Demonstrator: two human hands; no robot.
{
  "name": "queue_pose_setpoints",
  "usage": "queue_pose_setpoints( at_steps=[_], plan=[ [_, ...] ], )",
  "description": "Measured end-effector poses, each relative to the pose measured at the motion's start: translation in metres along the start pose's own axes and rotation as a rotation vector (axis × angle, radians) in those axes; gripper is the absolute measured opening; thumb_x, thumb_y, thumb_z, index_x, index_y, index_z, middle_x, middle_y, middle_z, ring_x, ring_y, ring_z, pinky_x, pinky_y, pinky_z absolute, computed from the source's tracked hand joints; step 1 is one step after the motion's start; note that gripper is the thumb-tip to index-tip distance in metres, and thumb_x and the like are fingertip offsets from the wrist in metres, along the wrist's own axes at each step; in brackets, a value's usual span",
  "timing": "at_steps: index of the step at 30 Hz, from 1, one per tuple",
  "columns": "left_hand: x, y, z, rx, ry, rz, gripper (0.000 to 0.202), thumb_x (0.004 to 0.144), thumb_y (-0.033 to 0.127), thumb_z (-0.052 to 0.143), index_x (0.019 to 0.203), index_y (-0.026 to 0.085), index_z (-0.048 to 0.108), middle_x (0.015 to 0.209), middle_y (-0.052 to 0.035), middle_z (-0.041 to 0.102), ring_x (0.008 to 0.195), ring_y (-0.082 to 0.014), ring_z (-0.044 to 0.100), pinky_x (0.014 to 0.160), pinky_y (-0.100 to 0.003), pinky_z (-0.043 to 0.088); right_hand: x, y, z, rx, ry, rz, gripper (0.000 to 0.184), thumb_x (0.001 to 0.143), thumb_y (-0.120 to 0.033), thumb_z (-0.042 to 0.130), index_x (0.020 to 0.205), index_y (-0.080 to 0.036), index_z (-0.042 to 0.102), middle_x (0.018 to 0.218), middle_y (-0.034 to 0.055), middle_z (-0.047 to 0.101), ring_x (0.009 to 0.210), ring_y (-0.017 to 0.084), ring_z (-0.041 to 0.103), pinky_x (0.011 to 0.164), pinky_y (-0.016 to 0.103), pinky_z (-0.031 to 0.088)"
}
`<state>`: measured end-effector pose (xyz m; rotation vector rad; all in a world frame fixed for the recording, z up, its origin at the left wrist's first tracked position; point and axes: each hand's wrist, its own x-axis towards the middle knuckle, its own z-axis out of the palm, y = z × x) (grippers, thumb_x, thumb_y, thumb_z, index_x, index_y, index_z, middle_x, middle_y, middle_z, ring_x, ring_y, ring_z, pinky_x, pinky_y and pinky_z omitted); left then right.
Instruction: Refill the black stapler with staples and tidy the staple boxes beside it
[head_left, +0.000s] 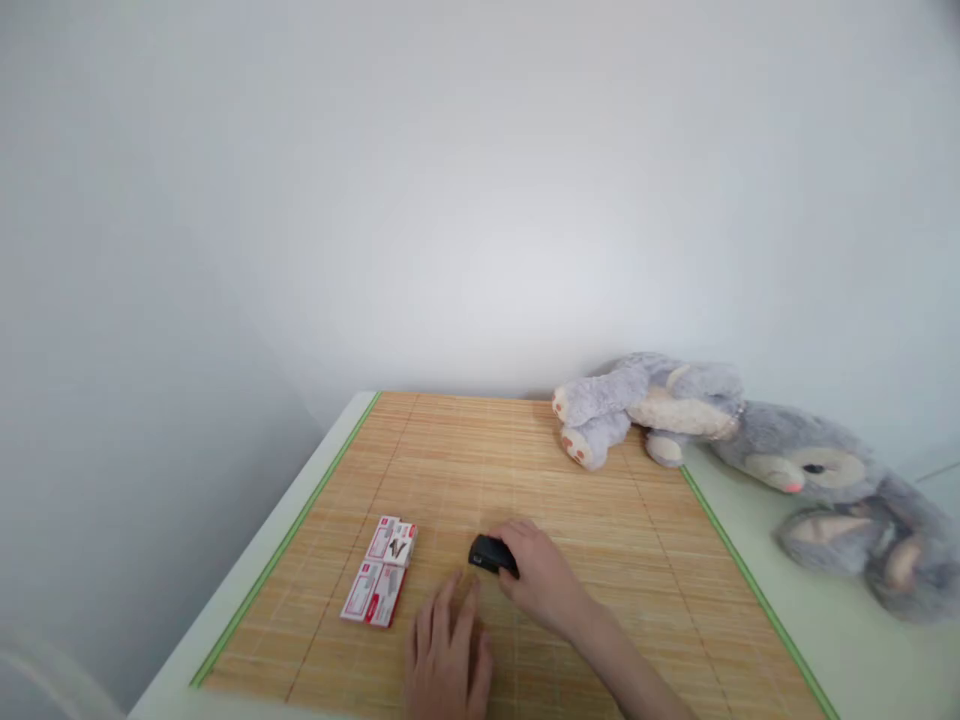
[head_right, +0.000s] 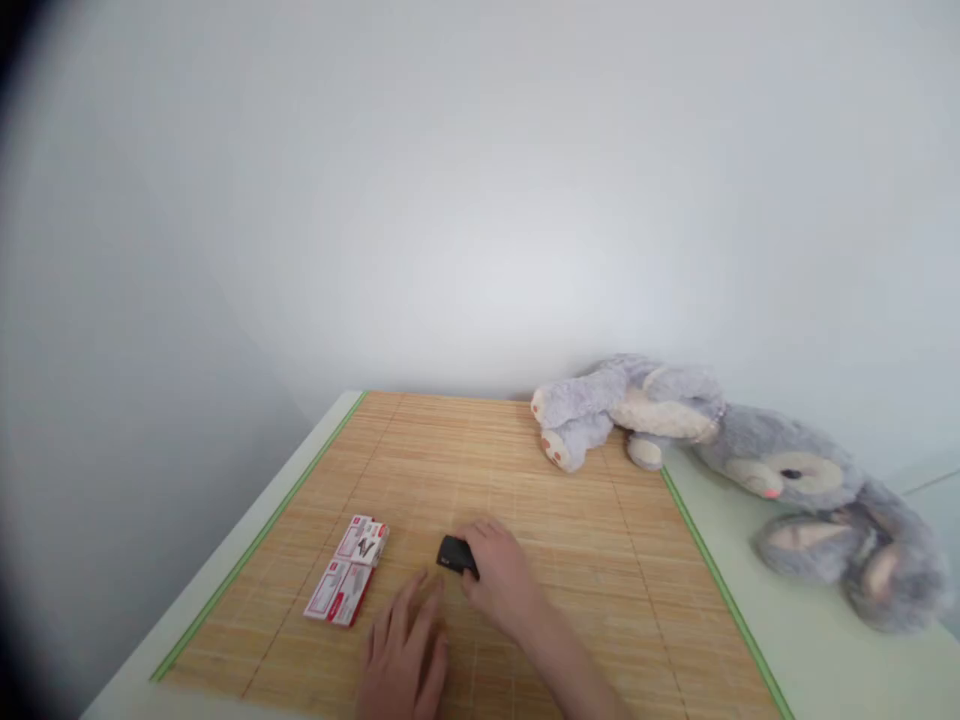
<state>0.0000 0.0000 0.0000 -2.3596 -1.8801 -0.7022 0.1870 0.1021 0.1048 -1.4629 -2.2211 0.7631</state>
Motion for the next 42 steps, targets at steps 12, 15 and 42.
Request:
queue_pose_setpoints(
  at_steps=[12, 15, 42],
  plan=[
    [0.009, 0.028, 0.025, 0.046, -0.110, 0.021, 0.063, 0.097, 0.048, 0.056, 0.158, 0.036, 0.044, 0.167, -0.0045, 0.042, 0.153, -0.0385, 0.037, 0.126, -0.071, 0.009, 0.010, -0.003, -0.017, -0.059, -0.035, -0.050, 0.018, 0.083, -0.019, 0.073, 0.102, -0.022, 0.074, 0.108, 0.0035, 0.071, 0.108, 0.023, 0.062, 0.094, 0.032, 0.045],
    [0.010, 0.030, 0.023, 0.046, -0.113, -0.014, 0.064, 0.098, 0.048, 0.054, 0.160, 0.038, 0.041, 0.167, -0.0033, 0.041, 0.154, -0.0400, 0.035, 0.125, -0.073, 0.012, 0.013, -0.007, -0.029, -0.063, -0.040, -0.082, 0.015, 0.082, -0.022, 0.079, 0.096, -0.022, 0.074, 0.114, 0.0034, 0.069, 0.113, 0.023, 0.061, 0.096, 0.031, 0.045],
    [0.000, -0.024, -0.012, 0.037, 0.153, -0.141, 0.050, 0.094, 0.030, 0.063, 0.144, 0.032, 0.060, 0.167, -0.0094, 0.038, 0.149, -0.0385, 0.039, 0.121, -0.065, 0.032, -0.128, 0.120, -0.096, 0.121, 0.255, 0.247, 0.060, 0.091, -0.051, 0.067, 0.147, -0.033, 0.055, 0.153, 0.0085, 0.055, 0.142, 0.032, 0.051, 0.120, 0.053, 0.042]
  ],
)
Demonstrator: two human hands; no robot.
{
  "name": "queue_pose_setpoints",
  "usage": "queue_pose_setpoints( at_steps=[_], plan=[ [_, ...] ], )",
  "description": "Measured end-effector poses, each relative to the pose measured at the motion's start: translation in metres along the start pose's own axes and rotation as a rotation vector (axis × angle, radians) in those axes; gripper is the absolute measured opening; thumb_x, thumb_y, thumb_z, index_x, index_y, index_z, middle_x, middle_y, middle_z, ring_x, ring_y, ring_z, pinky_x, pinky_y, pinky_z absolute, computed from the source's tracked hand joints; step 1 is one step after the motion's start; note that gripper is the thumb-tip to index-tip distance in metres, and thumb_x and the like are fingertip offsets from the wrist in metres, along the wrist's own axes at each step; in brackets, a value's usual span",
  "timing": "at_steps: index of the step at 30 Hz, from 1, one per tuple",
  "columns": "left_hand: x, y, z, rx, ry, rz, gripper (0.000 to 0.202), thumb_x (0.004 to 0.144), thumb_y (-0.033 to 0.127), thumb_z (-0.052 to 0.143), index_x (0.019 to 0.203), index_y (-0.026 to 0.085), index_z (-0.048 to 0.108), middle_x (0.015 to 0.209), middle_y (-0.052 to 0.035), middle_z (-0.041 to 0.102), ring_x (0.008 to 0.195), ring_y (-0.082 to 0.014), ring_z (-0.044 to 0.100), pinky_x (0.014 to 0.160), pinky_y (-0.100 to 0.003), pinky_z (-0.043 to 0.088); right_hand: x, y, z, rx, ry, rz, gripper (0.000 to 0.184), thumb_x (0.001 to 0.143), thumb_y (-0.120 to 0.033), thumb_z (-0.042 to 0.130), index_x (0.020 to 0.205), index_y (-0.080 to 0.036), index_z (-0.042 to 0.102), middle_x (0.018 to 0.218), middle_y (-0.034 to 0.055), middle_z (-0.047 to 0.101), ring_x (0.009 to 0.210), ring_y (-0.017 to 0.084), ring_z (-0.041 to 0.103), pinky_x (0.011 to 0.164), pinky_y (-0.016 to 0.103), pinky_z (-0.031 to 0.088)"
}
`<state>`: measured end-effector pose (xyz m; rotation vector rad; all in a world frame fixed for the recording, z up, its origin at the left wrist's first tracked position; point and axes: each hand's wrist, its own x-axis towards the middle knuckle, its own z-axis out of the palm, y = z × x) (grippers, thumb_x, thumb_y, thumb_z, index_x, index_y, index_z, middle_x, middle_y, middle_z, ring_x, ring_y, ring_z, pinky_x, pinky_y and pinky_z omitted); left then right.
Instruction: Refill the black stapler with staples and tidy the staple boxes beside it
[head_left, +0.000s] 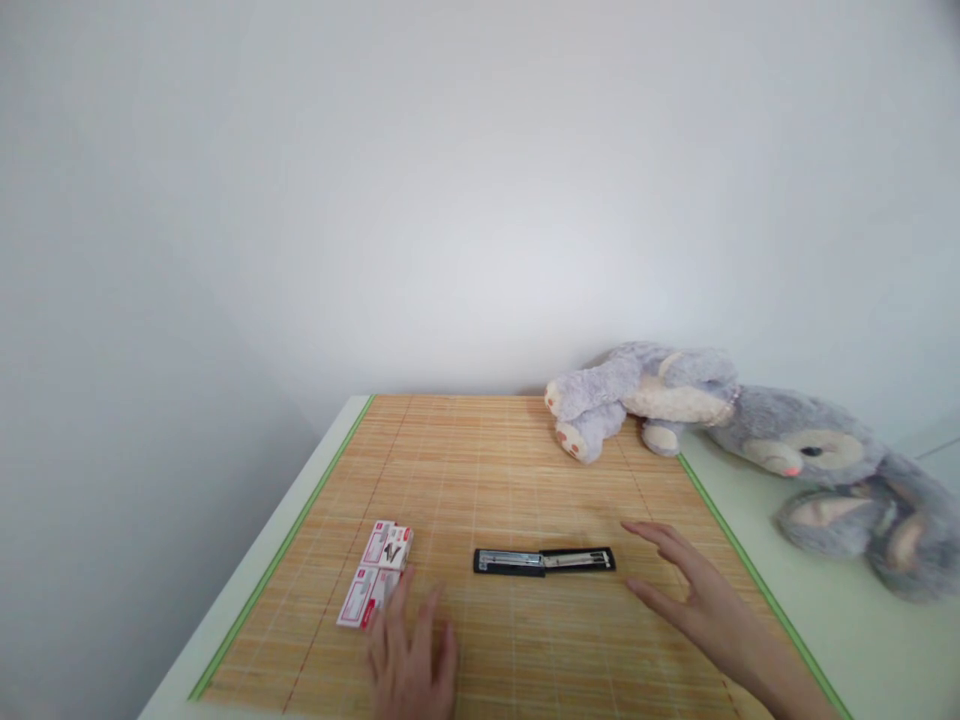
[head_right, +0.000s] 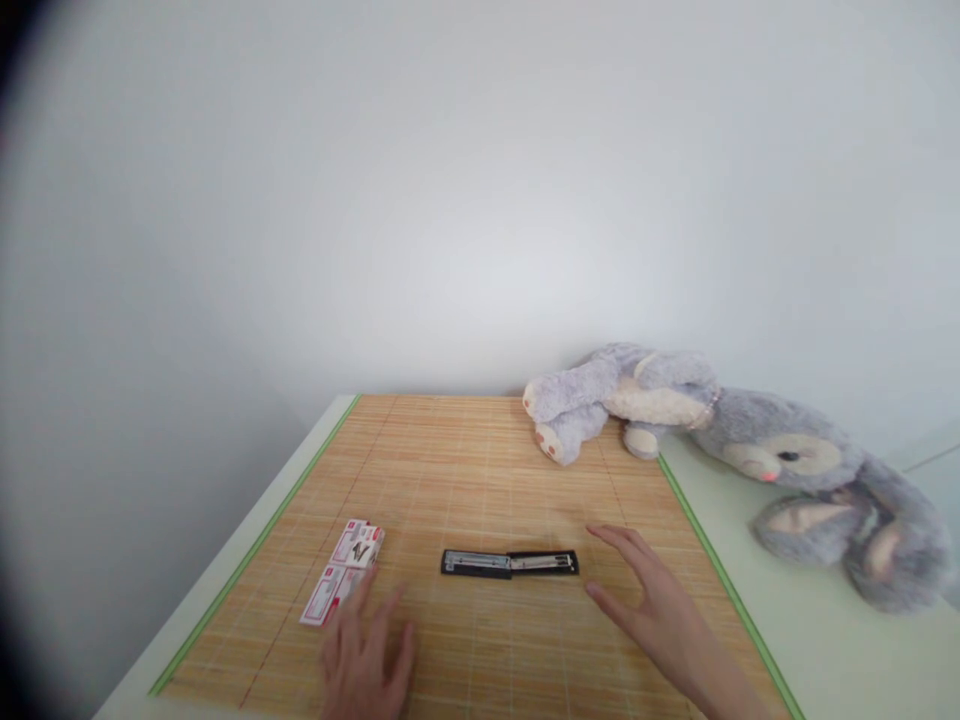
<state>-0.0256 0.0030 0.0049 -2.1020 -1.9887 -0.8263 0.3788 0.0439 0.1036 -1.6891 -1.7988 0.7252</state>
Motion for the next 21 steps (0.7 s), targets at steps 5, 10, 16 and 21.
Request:
queue_pose_setpoints(
  at_steps=[5, 10, 16, 21],
  plan=[
    [0.003, -0.041, -0.019, 0.106, 0.137, -0.176, 0.060, 0.094, 0.037, 0.064, 0.152, 0.030, 0.051, 0.170, -0.0123, 0.031, 0.150, -0.0417, 0.036, 0.119, -0.068, 0.030, -0.021, -0.027, -0.005, 0.068, 0.066, 0.029, 0.047, 0.093, -0.058, 0.064, 0.134, -0.034, 0.067, 0.142, 0.0064, 0.067, 0.132, 0.031, 0.061, 0.113, 0.050, 0.051],
    [-0.010, -0.038, -0.011, 0.068, 0.076, -0.015, 0.043, 0.094, 0.034, 0.066, 0.137, 0.041, 0.065, 0.156, -0.0065, 0.053, 0.137, -0.0365, 0.053, 0.110, -0.061, 0.042, -0.030, -0.056, 0.027, 0.198, -0.027, 0.105, 0.047, 0.089, -0.063, 0.066, 0.124, -0.032, 0.074, 0.131, 0.0081, 0.074, 0.120, 0.030, 0.067, 0.106, 0.043, 0.055],
    [0.005, 0.010, 0.000, -0.350, -0.325, 0.265, 0.050, 0.096, 0.034, 0.066, 0.145, 0.035, 0.057, 0.131, -0.0049, 0.073, 0.117, -0.0259, 0.065, 0.101, -0.041, 0.054, -0.034, -0.046, 0.088, 0.636, -0.326, 0.392, 0.071, 0.080, -0.083, 0.064, 0.118, -0.023, 0.068, 0.085, 0.0048, 0.075, 0.062, 0.017, 0.067, 0.053, 0.026, 0.050],
    [0.029, 0.055, 0.006, -0.541, -0.525, 0.317, 0.073, 0.096, 0.032, 0.065, 0.161, 0.032, 0.032, 0.135, -0.0049, 0.071, 0.126, -0.0267, 0.059, 0.116, -0.050, 0.043, -0.037, -0.034, 0.113, 0.860, -0.438, 0.649, 0.077, 0.072, -0.089, 0.063, 0.108, -0.021, 0.061, 0.066, -0.0019, 0.067, 0.036, 0.007, 0.048, 0.034, 0.018, 0.023]
  ],
)
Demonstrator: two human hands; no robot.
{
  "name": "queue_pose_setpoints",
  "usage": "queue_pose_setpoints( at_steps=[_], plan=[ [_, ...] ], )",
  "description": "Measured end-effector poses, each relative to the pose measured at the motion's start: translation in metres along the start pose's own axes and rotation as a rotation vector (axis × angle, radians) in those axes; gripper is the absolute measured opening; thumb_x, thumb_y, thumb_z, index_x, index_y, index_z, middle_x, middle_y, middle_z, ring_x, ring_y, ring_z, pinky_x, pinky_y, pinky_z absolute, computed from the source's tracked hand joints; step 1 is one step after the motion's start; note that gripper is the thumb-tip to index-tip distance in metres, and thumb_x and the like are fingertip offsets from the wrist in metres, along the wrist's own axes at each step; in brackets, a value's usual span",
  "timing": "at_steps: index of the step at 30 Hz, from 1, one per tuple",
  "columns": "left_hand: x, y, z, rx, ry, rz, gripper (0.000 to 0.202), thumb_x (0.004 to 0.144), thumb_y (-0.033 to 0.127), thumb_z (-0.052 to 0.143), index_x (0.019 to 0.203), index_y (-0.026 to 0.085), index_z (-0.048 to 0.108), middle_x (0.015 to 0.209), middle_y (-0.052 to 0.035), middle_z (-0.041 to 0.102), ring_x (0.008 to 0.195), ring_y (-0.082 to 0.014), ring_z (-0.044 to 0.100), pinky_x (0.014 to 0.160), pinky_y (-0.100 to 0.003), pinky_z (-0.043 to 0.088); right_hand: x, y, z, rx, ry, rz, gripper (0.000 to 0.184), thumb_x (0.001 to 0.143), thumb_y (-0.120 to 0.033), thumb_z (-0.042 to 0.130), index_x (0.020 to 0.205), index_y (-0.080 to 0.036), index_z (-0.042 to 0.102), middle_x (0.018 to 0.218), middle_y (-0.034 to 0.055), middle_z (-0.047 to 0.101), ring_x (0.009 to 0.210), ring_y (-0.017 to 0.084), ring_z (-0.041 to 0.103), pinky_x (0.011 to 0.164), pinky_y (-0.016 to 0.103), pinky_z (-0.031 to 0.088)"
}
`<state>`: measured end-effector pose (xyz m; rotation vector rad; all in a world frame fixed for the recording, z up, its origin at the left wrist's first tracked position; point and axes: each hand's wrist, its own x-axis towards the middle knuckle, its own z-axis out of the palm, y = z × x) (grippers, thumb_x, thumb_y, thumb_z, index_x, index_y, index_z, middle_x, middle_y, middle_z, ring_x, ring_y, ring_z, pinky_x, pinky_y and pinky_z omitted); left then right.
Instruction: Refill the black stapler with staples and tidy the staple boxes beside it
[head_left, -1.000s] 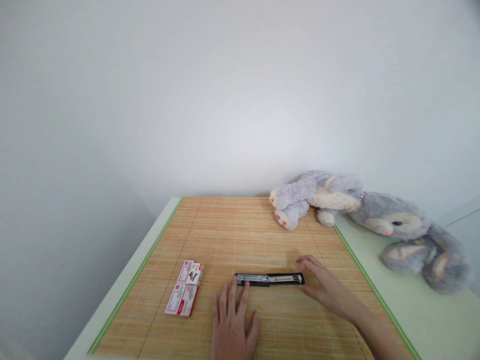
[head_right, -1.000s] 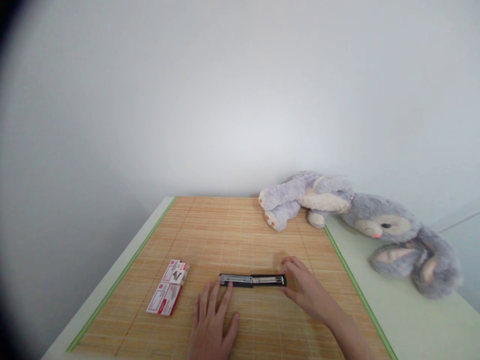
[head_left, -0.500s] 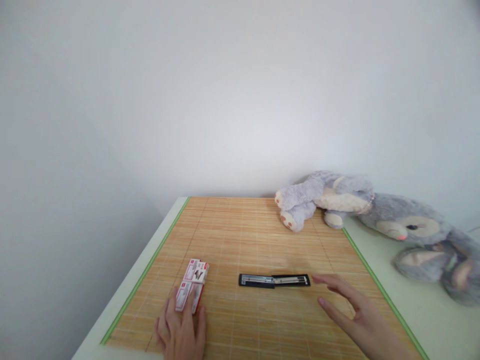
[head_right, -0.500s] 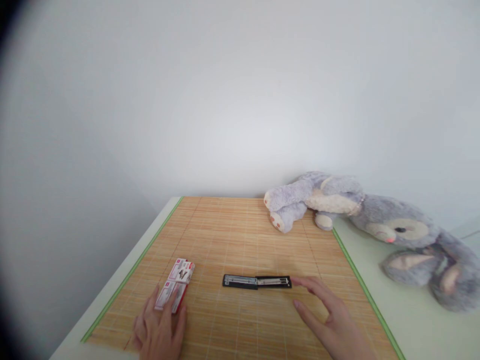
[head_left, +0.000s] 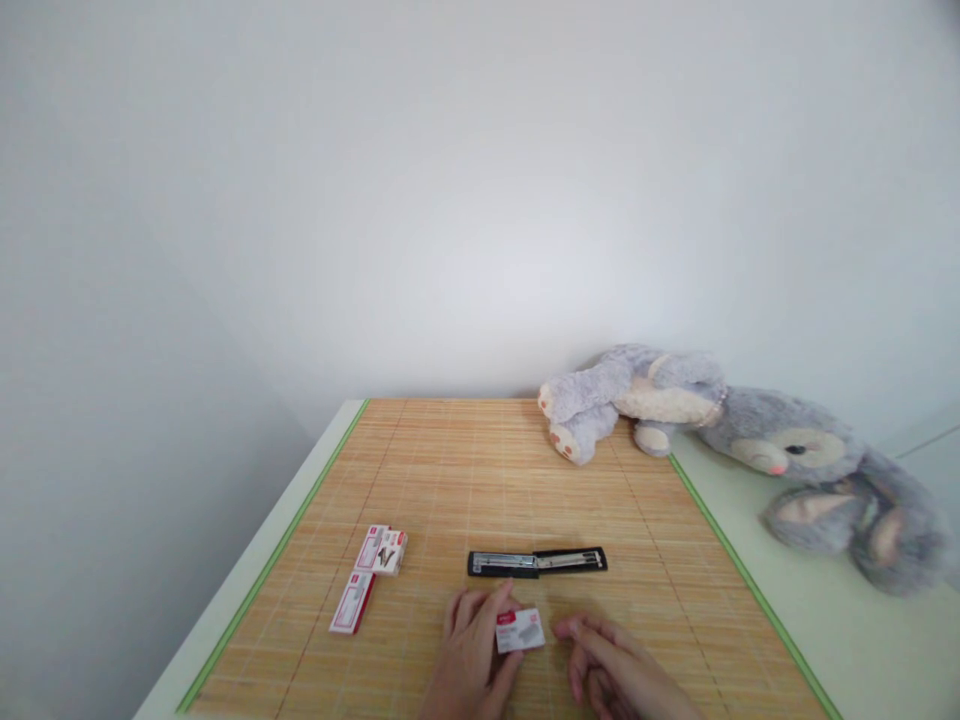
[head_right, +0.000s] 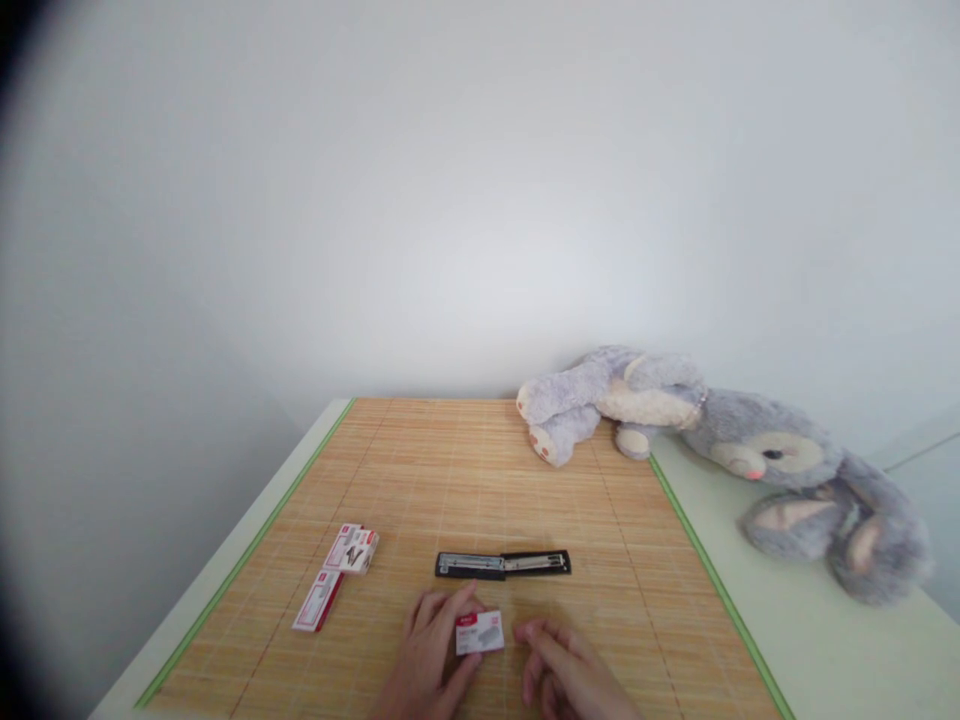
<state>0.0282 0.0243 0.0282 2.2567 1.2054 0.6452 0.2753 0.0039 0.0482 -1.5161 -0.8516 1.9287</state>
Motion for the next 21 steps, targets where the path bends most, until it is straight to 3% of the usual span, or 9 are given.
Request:
queue_pose_setpoints(
  at_steps=[9, 16, 19, 21],
  plan=[
    [0.019, 0.014, -0.003, -0.061, -0.113, 0.011, 0.066, 0.099, 0.030, 0.061, 0.160, 0.034, 0.035, 0.139, -0.0037, 0.068, 0.134, -0.0270, 0.052, 0.126, -0.056, 0.026, 0.009, 0.001, -0.005, -0.055, 0.021, -0.079, 0.071, 0.080, -0.087, 0.053, 0.102, -0.020, 0.060, 0.061, -0.0060, 0.064, 0.031, 0.004, 0.038, 0.032, 0.017, 0.022],
    [0.022, 0.013, 0.002, -0.057, -0.090, -0.014, 0.067, 0.095, 0.032, 0.066, 0.157, 0.035, 0.042, 0.140, -0.0037, 0.066, 0.131, -0.0273, 0.053, 0.117, -0.048, 0.039, 0.014, -0.001, -0.011, -0.238, 0.028, -0.106, 0.068, 0.083, -0.086, 0.048, 0.095, -0.020, 0.063, 0.061, -0.0063, 0.061, 0.033, 0.005, 0.036, 0.036, 0.020, 0.022],
    [0.017, 0.004, -0.001, -0.018, -0.058, -0.042, 0.072, 0.088, 0.039, 0.076, 0.153, 0.034, 0.047, 0.145, -0.0049, 0.062, 0.133, -0.0296, 0.051, 0.117, -0.048, 0.039, 0.012, -0.002, -0.019, -0.411, 0.159, -0.232, 0.052, 0.087, -0.072, 0.056, 0.091, -0.021, 0.063, 0.062, -0.0052, 0.058, 0.046, 0.010, 0.048, 0.046, 0.023, 0.032],
    [0.013, -0.002, -0.006, 0.008, -0.024, -0.088, 0.070, 0.083, 0.043, 0.081, 0.147, 0.033, 0.055, 0.144, -0.0067, 0.061, 0.132, -0.0316, 0.052, 0.115, -0.049, 0.039, 0.009, -0.005, -0.018, -0.569, 0.250, -0.345, 0.035, 0.086, -0.055, 0.066, 0.099, -0.022, 0.067, 0.064, -0.0049, 0.057, 0.059, 0.014, 0.055, 0.057, 0.026, 0.038]
  ],
)
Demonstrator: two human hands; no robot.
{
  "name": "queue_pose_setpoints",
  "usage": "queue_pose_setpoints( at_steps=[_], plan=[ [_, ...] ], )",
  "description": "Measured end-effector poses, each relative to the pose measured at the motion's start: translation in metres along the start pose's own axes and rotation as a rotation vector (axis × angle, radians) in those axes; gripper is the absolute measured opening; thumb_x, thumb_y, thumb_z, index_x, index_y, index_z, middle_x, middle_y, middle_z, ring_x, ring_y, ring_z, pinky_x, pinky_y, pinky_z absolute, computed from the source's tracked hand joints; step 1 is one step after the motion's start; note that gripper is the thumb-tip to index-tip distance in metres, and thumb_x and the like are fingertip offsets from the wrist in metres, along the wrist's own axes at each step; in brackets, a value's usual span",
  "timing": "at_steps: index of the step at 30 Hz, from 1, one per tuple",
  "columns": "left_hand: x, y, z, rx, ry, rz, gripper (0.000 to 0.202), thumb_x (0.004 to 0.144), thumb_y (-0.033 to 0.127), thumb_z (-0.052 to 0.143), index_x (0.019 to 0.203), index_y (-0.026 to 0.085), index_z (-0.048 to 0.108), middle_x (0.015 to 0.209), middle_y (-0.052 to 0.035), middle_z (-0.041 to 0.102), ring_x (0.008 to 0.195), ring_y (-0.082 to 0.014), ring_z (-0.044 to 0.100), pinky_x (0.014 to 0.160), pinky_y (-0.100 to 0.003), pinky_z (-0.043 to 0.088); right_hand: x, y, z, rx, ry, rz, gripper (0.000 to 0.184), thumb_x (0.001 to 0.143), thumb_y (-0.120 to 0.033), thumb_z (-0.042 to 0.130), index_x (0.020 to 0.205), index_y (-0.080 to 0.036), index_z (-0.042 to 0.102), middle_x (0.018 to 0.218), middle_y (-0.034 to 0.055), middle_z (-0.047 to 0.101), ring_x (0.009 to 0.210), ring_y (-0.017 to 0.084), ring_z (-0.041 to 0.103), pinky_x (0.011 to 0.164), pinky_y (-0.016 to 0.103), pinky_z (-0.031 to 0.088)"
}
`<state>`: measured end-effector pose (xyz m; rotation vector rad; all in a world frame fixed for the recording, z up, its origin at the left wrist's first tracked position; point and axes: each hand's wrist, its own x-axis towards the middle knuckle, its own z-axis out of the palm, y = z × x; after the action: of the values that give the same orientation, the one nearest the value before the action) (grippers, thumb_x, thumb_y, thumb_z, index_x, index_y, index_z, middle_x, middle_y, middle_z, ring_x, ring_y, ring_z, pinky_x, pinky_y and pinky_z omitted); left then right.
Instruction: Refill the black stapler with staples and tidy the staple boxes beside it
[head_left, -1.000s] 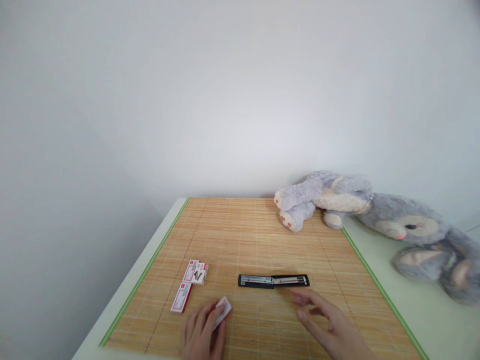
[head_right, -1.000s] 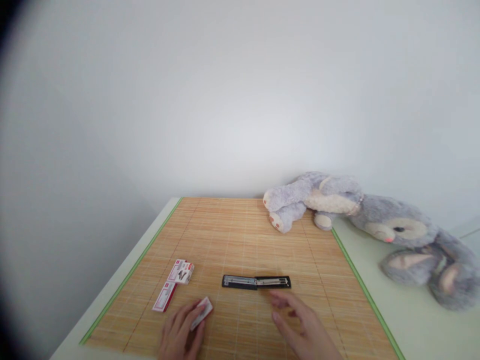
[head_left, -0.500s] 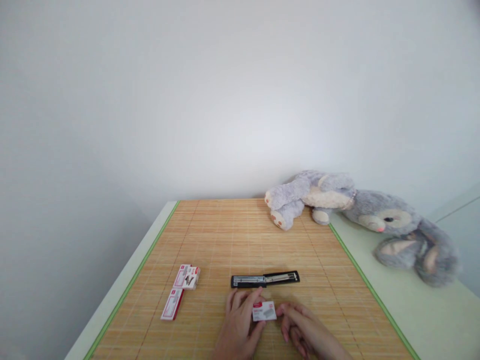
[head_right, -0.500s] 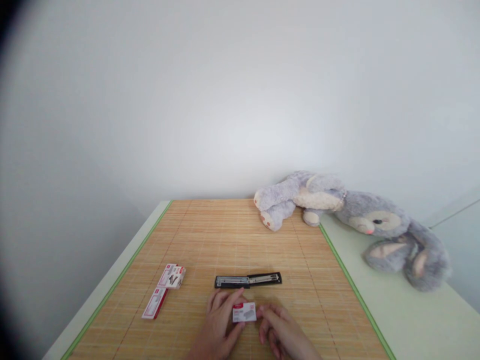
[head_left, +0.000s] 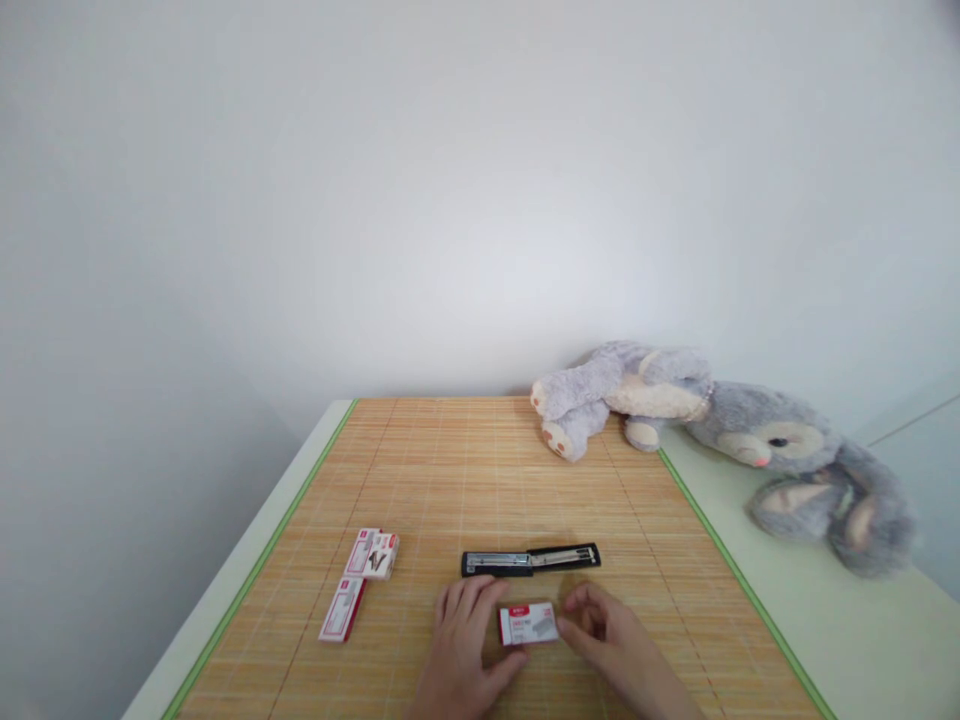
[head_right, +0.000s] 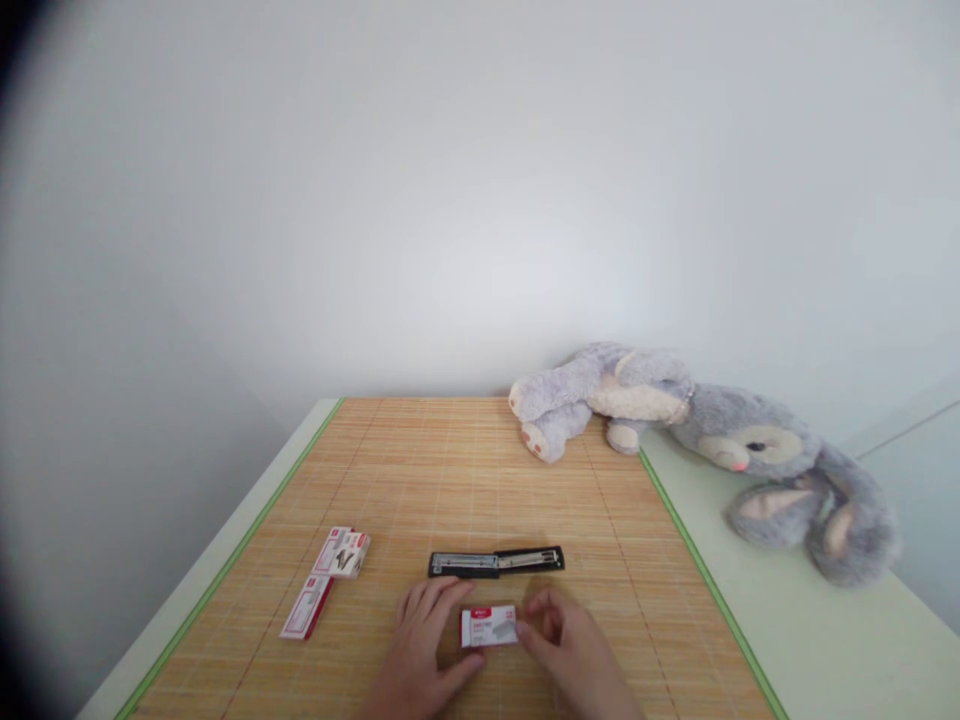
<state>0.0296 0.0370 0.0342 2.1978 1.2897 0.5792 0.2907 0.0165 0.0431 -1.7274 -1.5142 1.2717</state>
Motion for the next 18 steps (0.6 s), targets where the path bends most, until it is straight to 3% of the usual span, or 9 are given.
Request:
queue_pose_setpoints(
  at_steps=[1, 4, 10, 15, 18],
  plan=[
    [-0.002, -0.003, -0.004, 0.008, 0.011, -0.020, 0.065, 0.082, 0.044, 0.082, 0.142, 0.033, 0.059, 0.142, -0.0069, 0.062, 0.131, -0.0319, 0.053, 0.114, -0.048, 0.039, -0.001, -0.004, 0.001, -0.083, 0.008, -0.039, 0.034, 0.085, -0.046, 0.069, 0.110, -0.022, 0.068, 0.066, -0.0049, 0.059, 0.063, 0.016, 0.058, 0.061, 0.027, 0.039],
    [-0.004, -0.007, -0.015, 0.012, 0.005, -0.033, 0.046, 0.082, 0.042, 0.083, 0.125, 0.034, 0.070, 0.133, -0.0046, 0.064, 0.127, -0.0300, 0.055, 0.110, -0.045, 0.041, -0.004, -0.022, 0.006, -0.298, -0.049, -0.089, 0.054, 0.082, -0.029, 0.070, 0.136, -0.030, 0.064, 0.072, -0.0042, 0.066, 0.069, 0.019, 0.063, 0.065, 0.028, 0.039],
    [0.000, -0.013, -0.028, -0.002, -0.021, -0.059, 0.036, 0.082, 0.042, 0.084, 0.116, 0.037, 0.073, 0.129, -0.0010, 0.065, 0.124, -0.0275, 0.055, 0.107, -0.042, 0.040, -0.003, -0.031, 0.003, -0.423, -0.071, -0.092, 0.040, 0.085, -0.025, 0.067, 0.124, -0.033, 0.072, 0.074, -0.0032, 0.070, 0.071, 0.020, 0.066, 0.065, 0.028, 0.037],
    [0.000, -0.016, -0.029, -0.015, -0.016, -0.056, 0.036, 0.083, 0.043, 0.082, 0.117, 0.035, 0.072, 0.129, -0.0025, 0.065, 0.124, -0.0289, 0.054, 0.107, -0.044, 0.040, -0.003, -0.035, -0.004, -0.483, -0.060, -0.088, 0.055, 0.083, -0.030, 0.072, 0.137, -0.033, 0.065, 0.076, -0.0020, 0.073, 0.073, 0.023, 0.068, 0.067, 0.029, 0.039],
    [0.000, -0.016, -0.029, -0.016, -0.026, -0.052, 0.035, 0.085, 0.045, 0.081, 0.117, 0.036, 0.072, 0.128, -0.0023, 0.066, 0.123, -0.0285, 0.054, 0.107, -0.044, 0.039, 0.003, -0.054, 0.006, -0.514, -0.066, -0.143, 0.029, 0.090, -0.035, 0.068, 0.118, -0.036, 0.076, 0.083, -0.0010, 0.078, 0.076, 0.023, 0.071, 0.067, 0.029, 0.041]
  ],
)
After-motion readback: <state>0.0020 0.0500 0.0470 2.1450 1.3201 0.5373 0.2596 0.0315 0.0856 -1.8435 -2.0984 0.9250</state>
